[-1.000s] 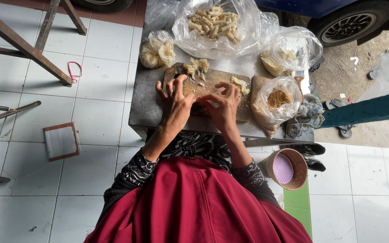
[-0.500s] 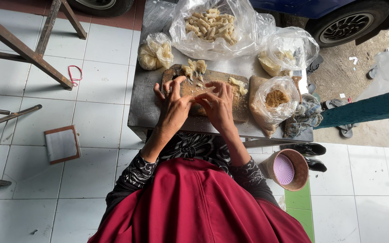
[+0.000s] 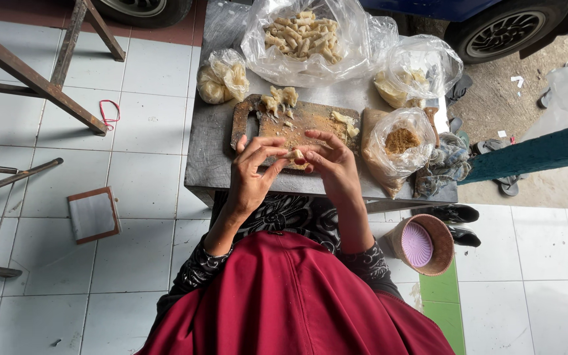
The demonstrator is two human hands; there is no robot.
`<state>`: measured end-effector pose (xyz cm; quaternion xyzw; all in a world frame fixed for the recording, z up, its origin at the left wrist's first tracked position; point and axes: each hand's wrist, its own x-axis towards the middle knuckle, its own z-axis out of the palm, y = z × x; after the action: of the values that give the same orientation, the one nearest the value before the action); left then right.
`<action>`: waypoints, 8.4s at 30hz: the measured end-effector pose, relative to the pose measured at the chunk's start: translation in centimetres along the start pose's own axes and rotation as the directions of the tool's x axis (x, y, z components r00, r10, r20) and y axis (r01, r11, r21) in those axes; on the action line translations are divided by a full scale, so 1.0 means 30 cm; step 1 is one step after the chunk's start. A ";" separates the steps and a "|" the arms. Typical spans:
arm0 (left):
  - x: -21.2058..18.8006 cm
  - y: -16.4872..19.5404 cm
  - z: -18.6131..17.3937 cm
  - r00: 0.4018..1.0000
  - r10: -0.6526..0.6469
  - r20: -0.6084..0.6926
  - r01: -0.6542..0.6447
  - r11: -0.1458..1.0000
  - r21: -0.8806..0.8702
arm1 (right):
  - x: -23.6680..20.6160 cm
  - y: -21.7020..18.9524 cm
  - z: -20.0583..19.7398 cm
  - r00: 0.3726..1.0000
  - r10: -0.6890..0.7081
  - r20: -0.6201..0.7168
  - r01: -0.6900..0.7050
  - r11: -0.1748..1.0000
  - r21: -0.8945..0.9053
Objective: The person pinches off pieces of dough and rolls and shapes them by hand over a wooden cutting board, placing the finished shaped pieces into a plastic bag holding other shaped dough pieces. Bags of dough and a brown powdery coating sit on the small table.
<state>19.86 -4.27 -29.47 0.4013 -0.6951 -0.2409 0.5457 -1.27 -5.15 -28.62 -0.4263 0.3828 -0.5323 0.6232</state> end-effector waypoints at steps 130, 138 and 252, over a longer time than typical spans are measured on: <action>0.118 -0.089 0.107 0.960 0.065 -0.273 0.049 0.920 0.390 | 0.528 -0.487 -0.141 0.885 -0.393 0.249 0.406 0.393 -0.825; 0.175 -0.123 0.157 0.953 0.046 -0.299 0.099 0.886 0.453 | 0.512 -0.767 -0.544 0.919 -0.333 0.210 0.306 0.268 -0.913; 0.024 -0.086 -0.118 0.910 -0.034 0.414 -0.252 0.748 0.614 | -0.164 -0.198 -0.291 0.896 -0.387 0.217 0.118 -0.264 -0.957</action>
<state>23.95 -5.94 -30.06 0.4666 -0.8537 -0.0259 0.2297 -12.10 -1.79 -25.94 -0.7675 0.6030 -0.1944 -0.0980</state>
